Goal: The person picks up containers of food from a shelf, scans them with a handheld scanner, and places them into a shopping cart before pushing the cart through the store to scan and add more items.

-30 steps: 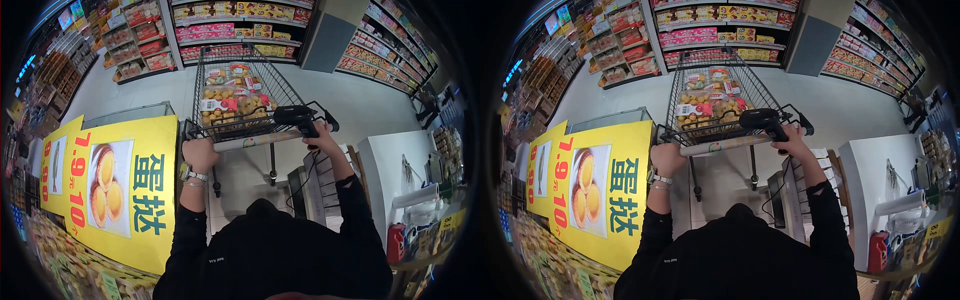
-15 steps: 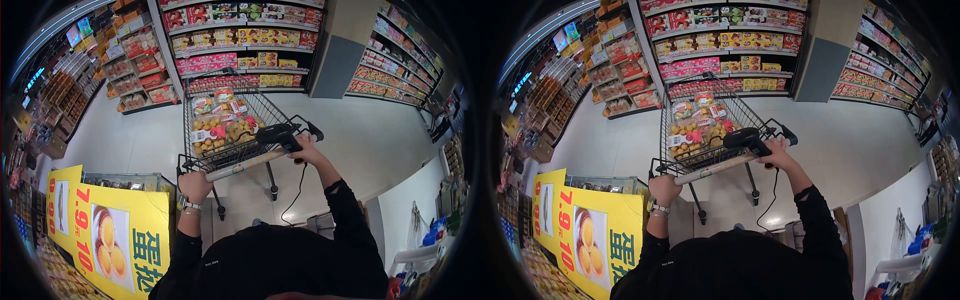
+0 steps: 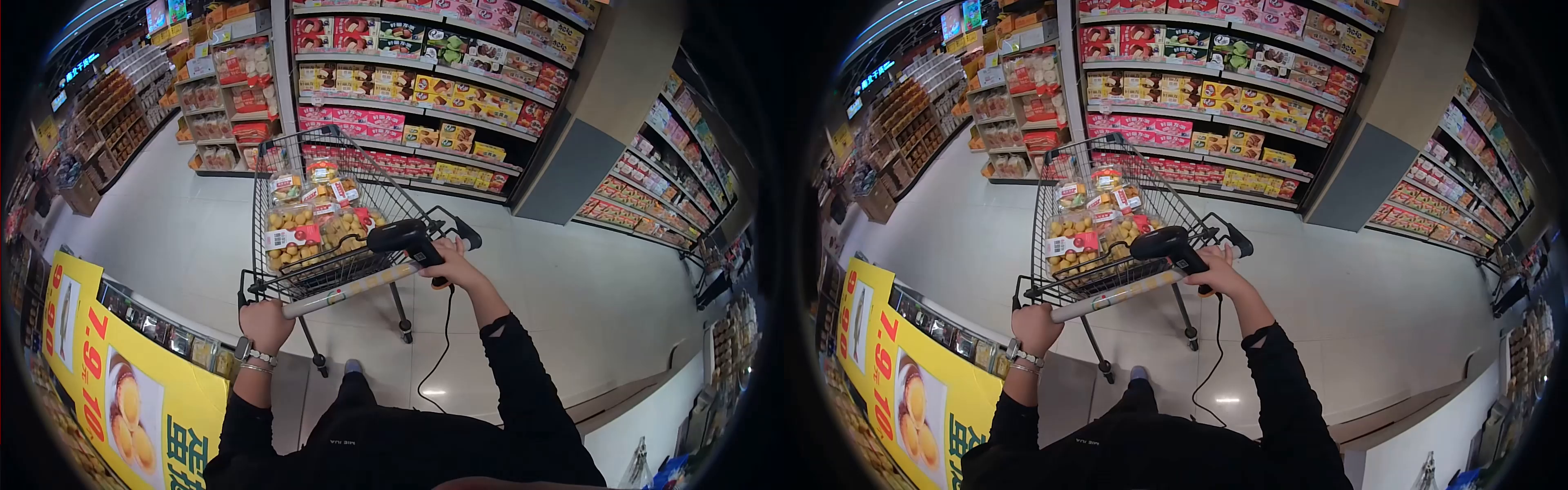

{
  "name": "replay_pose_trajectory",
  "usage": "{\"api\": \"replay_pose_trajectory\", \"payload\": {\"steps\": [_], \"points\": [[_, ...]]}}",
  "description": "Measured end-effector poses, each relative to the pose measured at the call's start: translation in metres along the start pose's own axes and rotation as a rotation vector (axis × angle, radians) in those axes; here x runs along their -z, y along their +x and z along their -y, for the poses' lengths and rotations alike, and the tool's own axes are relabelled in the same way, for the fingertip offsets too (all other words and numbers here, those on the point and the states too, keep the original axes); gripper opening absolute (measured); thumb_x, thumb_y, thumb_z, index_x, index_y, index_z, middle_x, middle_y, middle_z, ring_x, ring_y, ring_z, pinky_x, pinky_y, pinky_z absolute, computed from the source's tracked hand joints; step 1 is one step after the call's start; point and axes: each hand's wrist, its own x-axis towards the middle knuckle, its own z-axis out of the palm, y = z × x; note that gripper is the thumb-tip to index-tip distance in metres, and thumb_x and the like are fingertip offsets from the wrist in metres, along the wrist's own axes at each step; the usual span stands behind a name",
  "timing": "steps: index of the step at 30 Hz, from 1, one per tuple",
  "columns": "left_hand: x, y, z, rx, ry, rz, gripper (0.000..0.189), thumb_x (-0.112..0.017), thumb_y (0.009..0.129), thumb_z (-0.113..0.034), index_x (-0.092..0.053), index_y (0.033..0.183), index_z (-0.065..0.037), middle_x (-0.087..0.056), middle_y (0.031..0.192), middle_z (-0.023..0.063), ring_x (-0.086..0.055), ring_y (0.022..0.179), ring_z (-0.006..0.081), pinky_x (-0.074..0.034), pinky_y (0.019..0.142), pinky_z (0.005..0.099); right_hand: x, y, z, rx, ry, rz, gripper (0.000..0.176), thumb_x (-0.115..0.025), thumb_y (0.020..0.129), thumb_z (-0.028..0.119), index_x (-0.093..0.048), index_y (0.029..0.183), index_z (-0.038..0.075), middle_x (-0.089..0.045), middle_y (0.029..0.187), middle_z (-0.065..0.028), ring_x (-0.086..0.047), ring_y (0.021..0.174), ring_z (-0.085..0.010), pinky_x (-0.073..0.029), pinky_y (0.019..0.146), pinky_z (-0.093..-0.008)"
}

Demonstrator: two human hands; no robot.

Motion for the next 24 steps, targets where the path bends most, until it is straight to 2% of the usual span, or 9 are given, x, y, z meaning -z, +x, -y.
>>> {"api": "replay_pose_trajectory", "payload": {"steps": [5, 7, 9, 10, 14, 17, 18, 21, 24], "points": [[-0.022, 0.046, -0.005, 0.048, 0.055, 0.011, 0.019, -0.063, 0.066, -0.029, -0.062, 0.062, -0.01, -0.059, 0.056, 0.0091, -0.061, 0.056, 0.026, -0.042, 0.054, 0.0371, 0.015, 0.085, -0.024, 0.067, 0.04, 0.077, 0.049, -0.073, 0.057, 0.038, -0.066, 0.097, 0.012, -0.054, 0.108, -0.004, -0.034, 0.121, -0.0193, 0.01, 0.105, -0.0461], [-0.022, 0.068, -0.009, 0.06, 0.063, 0.029, 0.02, -0.063, 0.066, -0.028, -0.062, 0.063, -0.009, -0.059, 0.057, 0.0099, -0.061, 0.057, 0.0265, -0.044, 0.054, 0.0377, 0.026, 0.123, -0.02, 0.082, 0.048, 0.121, 0.047, -0.072, 0.056, 0.039, -0.067, 0.095, 0.013, -0.055, 0.106, -0.004, -0.033, 0.121, -0.0184, 0.01, 0.105, -0.0457], [-0.024, 0.09, -0.011, 0.114, -0.034, 0.068, 0.02, -0.066, 0.064, -0.029, -0.063, 0.066, -0.009, -0.059, 0.058, 0.0099, -0.06, 0.057, 0.0274, -0.047, 0.055, 0.0379, 0.039, 0.162, -0.02, 0.097, 0.057, 0.202, 0.039, -0.071, 0.057, 0.033, -0.067, 0.09, 0.014, -0.055, 0.106, -0.0023, -0.036, 0.12, -0.0212, 0.011, 0.105, -0.0474], [-0.02, 0.1, -0.015, 0.116, -0.031, 0.093, 0.025, -0.067, 0.066, -0.033, -0.064, 0.067, -0.009, -0.06, 0.059, 0.0107, -0.061, 0.058, 0.0283, -0.049, 0.056, 0.0379, 0.044, 0.182, -0.021, 0.104, 0.051, 0.21, 0.039, -0.071, 0.057, 0.033, -0.067, 0.09, 0.014, -0.055, 0.106, -0.0023, -0.036, 0.12, -0.0212, 0.011, 0.105, -0.0474], [-0.001, 0.164, -0.024, 0.13, -0.179, 0.402, 0.034, -0.067, 0.069, -0.041, -0.065, 0.07, -0.007, -0.061, 0.066, 0.0115, -0.062, 0.063, 0.0287, -0.049, 0.058, 0.0387, 0.068, 0.271, -0.024, 0.098, 0.06, 0.273, 0.035, -0.071, 0.058, 0.034, -0.068, 0.087, 0.015, -0.056, 0.101, -0.0003, -0.039, 0.116, -0.0192, 0.01, 0.105, -0.0463], [-0.022, 0.203, -0.032, 0.103, -0.277, 0.307, 0.037, -0.066, 0.072, -0.041, -0.063, 0.074, -0.005, -0.061, 0.071, 0.0142, -0.061, 0.063, 0.0302, -0.049, 0.059, 0.0402, 0.075, 0.339, -0.024, 0.146, 0.063, 0.28, 0.033, -0.071, 0.061, 0.033, -0.069, 0.089, 0.016, -0.058, 0.096, 0.0009, -0.046, 0.108, -0.0174, 0.007, 0.106, -0.0439], [-0.02, 0.219, -0.035, 0.121, -0.323, 0.352, 0.038, -0.065, 0.074, -0.041, -0.06, 0.077, -0.003, -0.059, 0.072, 0.0153, -0.061, 0.063, 0.0312, -0.049, 0.058, 0.0412, 0.075, 0.364, -0.024, 0.137, 0.088, 0.273, 0.031, -0.07, 0.062, 0.032, -0.068, 0.088, 0.015, -0.06, 0.093, 0.0009, -0.048, 0.105, -0.0173, 0.006, 0.106, -0.0441], [-0.031, 0.258, -0.037, 0.141, -0.427, 0.339, 0.037, -0.062, 0.079, -0.038, -0.051, 0.091, -0.005, -0.058, 0.068, 0.0135, -0.06, 0.059, 0.0314, -0.048, 0.052, 0.0415, 0.07, 0.432, -0.021, 0.132, 0.109, 0.249, 0.026, -0.069, 0.063, 0.029, -0.068, 0.084, 0.014, -0.063, 0.084, 0.0017, -0.051, 0.101, -0.0167, 0.006, 0.106, -0.0444], [-0.03, 0.298, -0.039, 0.124, -0.466, 0.321, 0.034, -0.059, 0.08, -0.035, -0.047, 0.094, -0.006, -0.059, 0.07, 0.0119, -0.061, 0.057, 0.03, -0.049, 0.048, 0.0397, 0.073, 0.496, -0.014, 0.126, 0.093, 0.274, 0.021, -0.068, 0.064, 0.029, -0.067, 0.077, 0.012, -0.064, 0.08, 0.001, -0.055, 0.094, -0.0153, 0.006, 0.107, -0.0441]]}}
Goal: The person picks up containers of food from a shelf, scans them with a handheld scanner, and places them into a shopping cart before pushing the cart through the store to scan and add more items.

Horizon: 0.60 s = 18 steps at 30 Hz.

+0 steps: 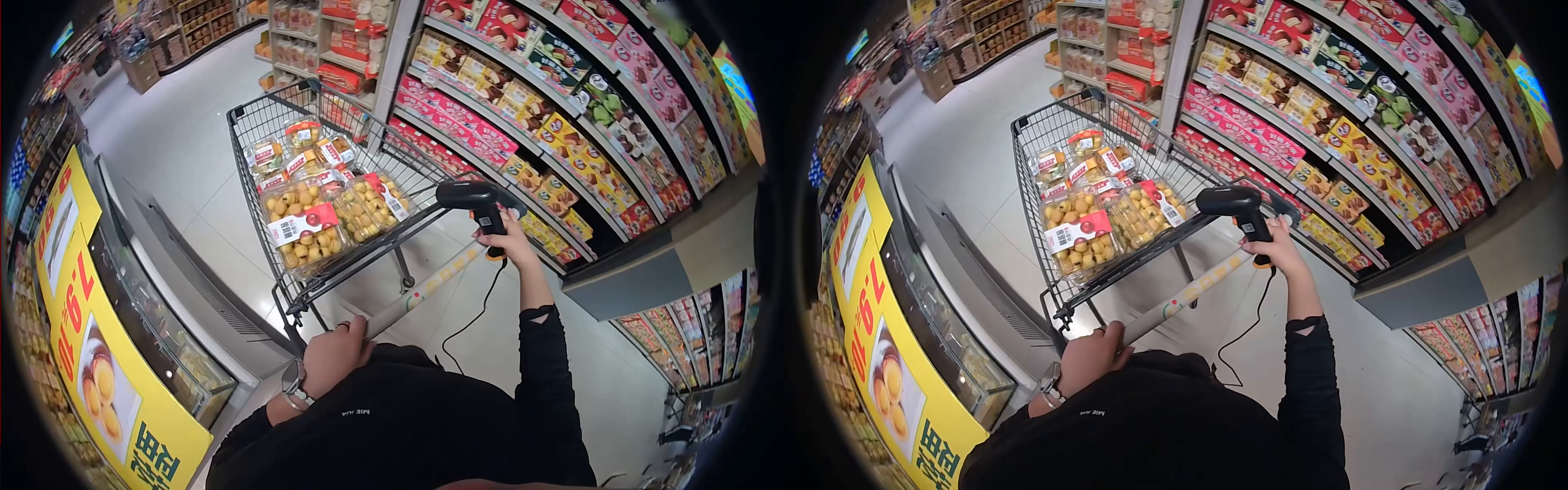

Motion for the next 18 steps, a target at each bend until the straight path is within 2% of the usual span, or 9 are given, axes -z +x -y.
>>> {"api": "replay_pose_trajectory", "payload": {"steps": [5, 6, 7, 9, 13, 15, 17, 18], "points": [[0.012, 0.062, -0.003, 0.099, -0.002, -0.097, 0.032, -0.058, 0.081, -0.035, -0.048, 0.094, -0.007, -0.059, 0.067, 0.0087, -0.06, 0.055, 0.0285, -0.048, 0.047, 0.0379, 0.017, 0.102, -0.001, 0.088, -0.078, 0.059, 0.024, -0.069, 0.064, 0.03, -0.067, 0.078, 0.01, -0.064, 0.083, -0.0024, -0.055, 0.095, -0.0166, 0.005, 0.109, -0.0423], [0.009, 0.073, -0.002, 0.116, 0.004, -0.097, 0.033, -0.057, 0.081, -0.037, -0.048, 0.094, -0.008, -0.059, 0.067, 0.0085, -0.06, 0.054, 0.028, -0.048, 0.046, 0.0375, 0.016, 0.119, -0.006, 0.131, -0.097, 0.041, 0.02, -0.067, 0.066, 0.028, -0.066, 0.078, 0.012, -0.066, 0.082, 0.0011, -0.057, 0.093, -0.013, 0.006, 0.107, -0.0432], [0.008, 0.084, -0.002, 0.133, 0.011, -0.097, 0.033, -0.057, 0.082, -0.038, -0.049, 0.093, -0.008, -0.059, 0.066, 0.0083, -0.06, 0.053, 0.0276, -0.047, 0.045, 0.0371, 0.022, 0.13, -0.007, 0.154, -0.101, 0.063, 0.02, -0.067, 0.067, 0.028, -0.065, 0.079, 0.012, -0.067, 0.082, 0.0009, -0.056, 0.095, -0.0134, 0.007, 0.107, -0.0432], [0.01, 0.107, -0.001, 0.189, 0.033, -0.156, 0.035, -0.057, 0.081, -0.041, -0.049, 0.094, -0.01, -0.058, 0.064, 0.0077, -0.059, 0.052, 0.0272, -0.046, 0.045, 0.0372, 0.031, 0.165, -0.002, 0.128, -0.087, 0.14, 0.027, -0.07, 0.063, 0.028, -0.067, 0.083, 0.01, -0.061, 0.089, -0.0031, -0.052, 0.101, -0.0183, 0.004, 0.108, -0.0447], [0.029, 0.169, -0.004, 0.261, 0.104, -0.237, 0.038, -0.057, 0.081, -0.046, -0.051, 0.094, -0.012, -0.057, 0.061, 0.006, -0.057, 0.049, 0.0253, -0.044, 0.043, 0.0359, 0.046, 0.245, -0.005, 0.245, -0.12, 0.166, 0.027, -0.07, 0.064, 0.028, -0.067, 0.084, 0.01, -0.058, 0.087, -0.0023, -0.049, 0.102, -0.0183, 0.001, 0.108, -0.0442], [0.04, 0.198, -0.004, 0.36, 0.122, -0.28, 0.04, -0.057, 0.08, -0.048, -0.052, 0.096, -0.012, -0.058, 0.063, 0.006, -0.057, 0.049, 0.0244, -0.044, 0.042, 0.0356, 0.047, 0.286, 0.002, 0.378, -0.179, 0.148, 0.027, -0.071, 0.065, 0.028, -0.067, 0.084, 0.01, -0.056, 0.084, -0.0024, -0.048, 0.099, -0.0181, -0.001, 0.108, -0.044], [0.049, 0.222, 0.001, 0.401, 0.166, -0.253, 0.042, -0.058, 0.079, -0.048, -0.053, 0.101, -0.013, -0.059, 0.067, 0.006, -0.058, 0.052, 0.0237, -0.045, 0.044, 0.0359, 0.052, 0.314, 0.001, 0.427, -0.182, 0.192, 0.026, -0.071, 0.065, 0.027, -0.067, 0.083, 0.009, -0.055, 0.086, -0.0027, -0.047, 0.099, -0.019, -0.001, 0.107, -0.0447], [0.058, 0.234, 0.004, 0.425, 0.157, -0.246, 0.044, -0.058, 0.079, -0.047, -0.052, 0.106, -0.013, -0.059, 0.07, 0.0061, -0.06, 0.055, 0.0237, -0.046, 0.047, 0.0367, 0.054, 0.336, -0.001, 0.47, -0.203, 0.195, 0.026, -0.071, 0.064, 0.026, -0.067, 0.084, 0.01, -0.056, 0.086, -0.0025, -0.047, 0.098, -0.0192, -0.001, 0.106, -0.0452]]}}
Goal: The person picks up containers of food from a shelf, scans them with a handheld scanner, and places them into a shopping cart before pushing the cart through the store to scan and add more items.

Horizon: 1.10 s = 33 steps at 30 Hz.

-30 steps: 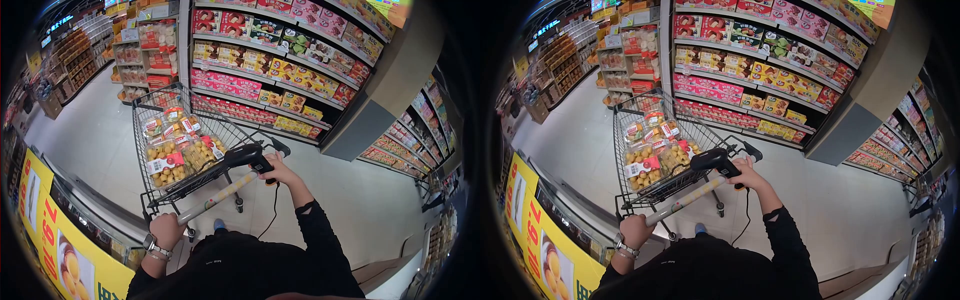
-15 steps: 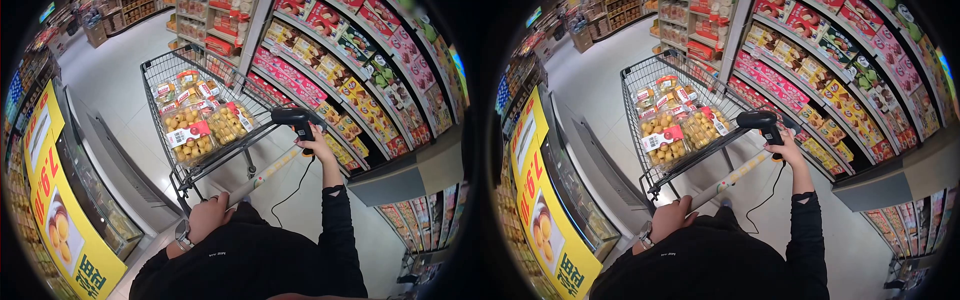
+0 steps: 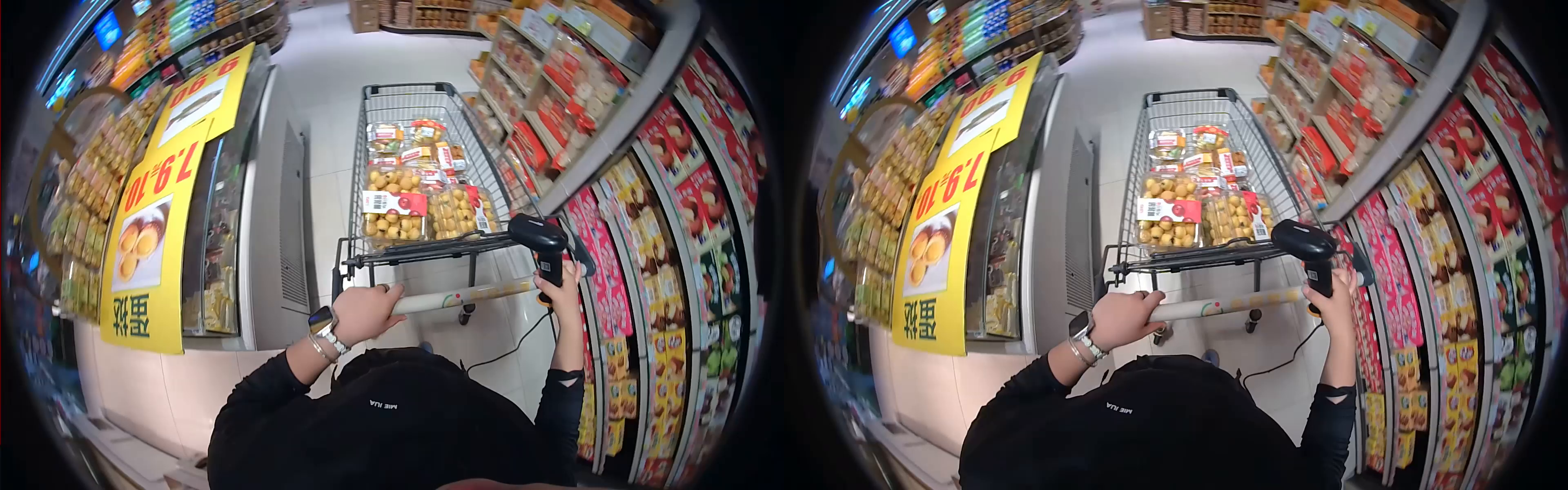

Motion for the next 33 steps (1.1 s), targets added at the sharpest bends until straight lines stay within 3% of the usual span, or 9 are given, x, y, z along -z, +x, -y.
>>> {"api": "replay_pose_trajectory", "payload": {"steps": [6, 10, 11, 13, 14, 15, 25, 28, 33], "points": [[0.027, 0.091, 0.013, 0.033, -0.042, -0.042, 0.075, -0.063, 0.074, -0.047, -0.032, 0.133, -0.014, -0.056, 0.101, 0.0097, -0.063, 0.069, 0.0253, -0.05, 0.055, 0.0369, 0.011, 0.117, -0.012, 0.114, -0.011, 0.113, 0.029, -0.069, 0.065, 0.027, -0.067, 0.089, 0.012, -0.06, 0.084, -0.0003, -0.046, 0.095, -0.0182, 0.001, 0.106, -0.0461], [0.034, 0.157, 0.047, 0.172, 0.053, -0.01, 0.058, -0.064, 0.075, -0.037, -0.042, 0.124, -0.016, -0.058, 0.102, 0.0068, -0.063, 0.074, 0.0255, -0.051, 0.06, 0.0373, -0.003, 0.195, -0.016, 0.158, -0.05, 0.123, 0.032, -0.069, 0.065, 0.028, -0.066, 0.092, 0.012, -0.059, 0.084, -0.0023, -0.046, 0.099, -0.0188, 0.002, 0.106, -0.0475], [0.031, 0.174, 0.059, 0.19, 0.055, -0.074, 0.044, -0.063, 0.075, -0.033, -0.052, 0.113, -0.014, -0.062, 0.091, 0.0077, -0.063, 0.072, 0.0262, -0.051, 0.06, 0.0377, -0.008, 0.216, -0.022, 0.17, -0.05, 0.13, 0.032, -0.069, 0.065, 0.028, -0.066, 0.092, 0.012, -0.059, 0.084, -0.0023, -0.046, 0.099, -0.0188, 0.002, 0.106, -0.0475], [0.044, 0.206, 0.082, 0.285, 0.097, 0.009, 0.028, -0.062, 0.074, -0.03, -0.06, 0.095, -0.012, -0.063, 0.077, 0.0083, -0.063, 0.069, 0.0269, -0.051, 0.061, 0.0378, -0.026, 0.26, -0.033, 0.189, -0.073, 0.106, 0.032, -0.069, 0.065, 0.029, -0.065, 0.092, 0.012, -0.056, 0.084, -0.0039, -0.045, 0.1, -0.02, 0.002, 0.106, -0.048], [0.05, 0.216, 0.094, 0.312, 0.07, -0.066, 0.019, -0.061, 0.072, -0.028, -0.063, 0.08, -0.01, -0.062, 0.066, 0.0089, -0.063, 0.066, 0.0275, -0.051, 0.061, 0.0381, -0.036, 0.28, -0.026, 0.183, -0.064, 0.112, 0.033, -0.069, 0.065, 0.031, -0.064, 0.092, 0.011, -0.053, 0.084, -0.0045, -0.045, 0.1, -0.0207, 0.001, 0.106, -0.0474], [0.052, 0.233, 0.109, 0.336, 0.089, -0.092, 0.02, -0.061, 0.071, -0.029, -0.064, 0.076, -0.011, -0.063, 0.067, 0.0094, -0.063, 0.065, 0.0277, -0.051, 0.06, 0.0383, -0.042, 0.301, -0.022, 0.19, -0.077, 0.104, 0.033, -0.069, 0.065, 0.031, -0.064, 0.092, 0.011, -0.053, 0.084, -0.0045, -0.045, 0.1, -0.0207, 0.001, 0.106, -0.0474], [0.097, 0.374, 0.277, 0.405, 0.056, -0.152, 0.018, -0.064, 0.066, -0.025, -0.068, 0.075, -0.01, -0.066, 0.075, 0.0115, -0.064, 0.071, 0.0286, -0.053, 0.065, 0.0379, -0.138, 0.523, -0.007, 0.228, -0.156, 0.152, 0.041, -0.069, 0.063, 0.044, -0.064, 0.087, 0.011, -0.054, 0.09, -0.0102, -0.044, 0.099, -0.026, -0.005, 0.104, -0.0477], [0.106, 0.422, 0.323, 0.362, 0.084, -0.189, 0.025, -0.064, 0.067, -0.034, -0.067, 0.074, -0.01, -0.065, 0.07, 0.011, -0.064, 0.067, 0.0284, -0.052, 0.061, 0.0385, -0.153, 0.58, 0.009, 0.242, -0.153, 0.132, 0.041, -0.069, 0.063, 0.044, -0.064, 0.087, 0.011, -0.054, 0.09, -0.0096, -0.045, 0.101, -0.0254, -0.005, 0.104, -0.0479], [0.14, 0.5, 0.381, 0.391, 0.086, -0.172, 0.024, -0.065, 0.066, -0.032, -0.067, 0.076, -0.01, -0.065, 0.071, 0.0106, -0.064, 0.068, 0.0279, -0.052, 0.063, 0.0383, -0.179, 0.686, 0.016, 0.234, -0.125, 0.152, 0.042, -0.069, 0.063, 0.042, -0.065, 0.094, 0.014, -0.055, 0.092, -0.0083, -0.045, 0.101, -0.0242, -0.004, 0.105, -0.0476]]}}
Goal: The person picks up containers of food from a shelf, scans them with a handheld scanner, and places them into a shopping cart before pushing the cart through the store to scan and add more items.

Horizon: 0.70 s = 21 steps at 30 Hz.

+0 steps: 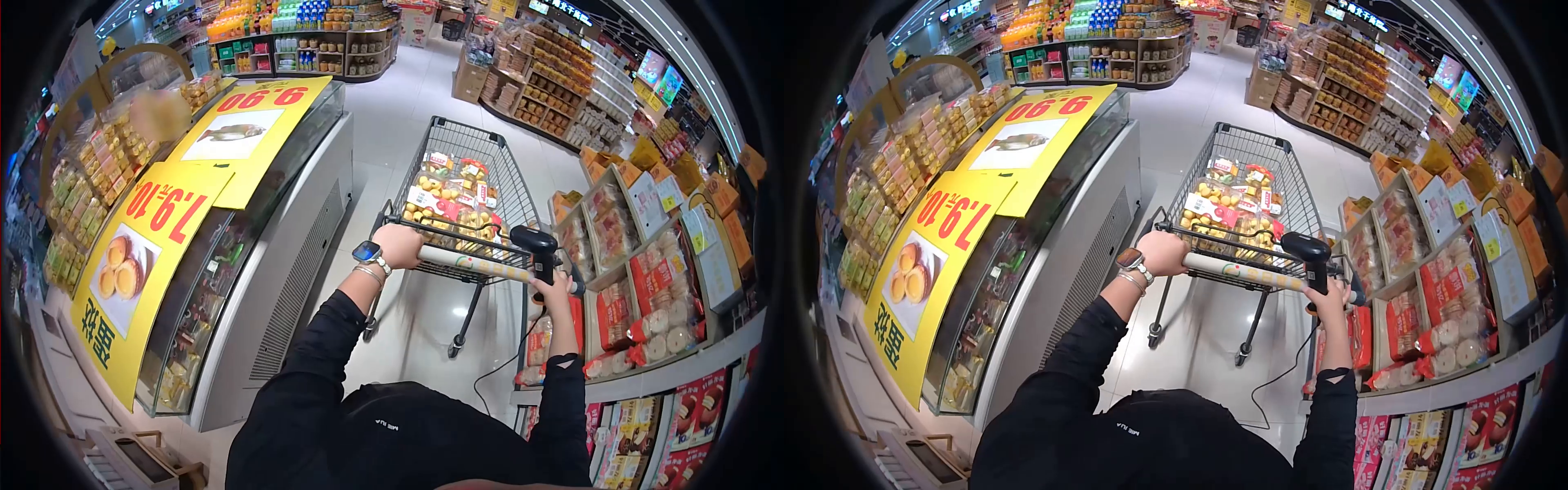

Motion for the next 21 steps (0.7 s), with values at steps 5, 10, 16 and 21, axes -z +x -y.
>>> {"api": "replay_pose_trajectory", "payload": {"steps": [5, 10, 16, 21], "points": [[0.003, 0.095, 0.02, 0.032, 0.051, -0.056, 0.022, -0.063, 0.066, -0.031, -0.065, 0.073, -0.011, -0.064, 0.068, 0.0099, -0.064, 0.066, 0.0279, -0.052, 0.061, 0.0385, -0.011, 0.107, -0.022, 0.064, -0.031, -0.025, 0.043, -0.068, 0.064, 0.043, -0.065, 0.097, 0.016, -0.059, 0.088, -0.006, -0.044, 0.103, -0.0227, -0.004, 0.105, -0.0485], [0.004, 0.184, 0.019, 0.072, 0.058, -0.069, 0.021, -0.062, 0.067, -0.032, -0.065, 0.073, -0.012, -0.063, 0.067, 0.0096, -0.063, 0.065, 0.0276, -0.05, 0.059, 0.0387, -0.014, 0.203, -0.053, 0.111, 0.036, -0.046, 0.041, -0.069, 0.063, 0.042, -0.065, 0.093, 0.014, -0.056, 0.091, -0.0078, -0.044, 0.103, -0.023, -0.004, 0.105, -0.0488], [0.006, 0.29, 0.01, 0.169, 0.096, -0.078, 0.021, -0.061, 0.069, -0.032, -0.064, 0.071, -0.011, -0.063, 0.067, 0.009, -0.063, 0.065, 0.0275, -0.05, 0.059, 0.0388, -0.005, 0.32, -0.086, 0.225, 0.022, -0.019, 0.04, -0.069, 0.063, 0.04, -0.064, 0.091, 0.013, -0.057, 0.09, -0.0044, -0.043, 0.102, -0.0233, -0.004, 0.105, -0.0508], [0.018, 0.365, -0.003, 0.252, 0.095, -0.038, 0.021, -0.059, 0.07, -0.034, -0.064, 0.073, -0.013, -0.063, 0.066, 0.0077, -0.062, 0.065, 0.0272, -0.049, 0.059, 0.0386, 0.002, 0.415, -0.114, 0.285, 0.014, 0.031, 0.041, -0.068, 0.063, 0.039, -0.063, 0.095, 0.013, -0.057, 0.093, -0.0042, -0.043, 0.103, -0.023, -0.003, 0.105, -0.0511]]}}
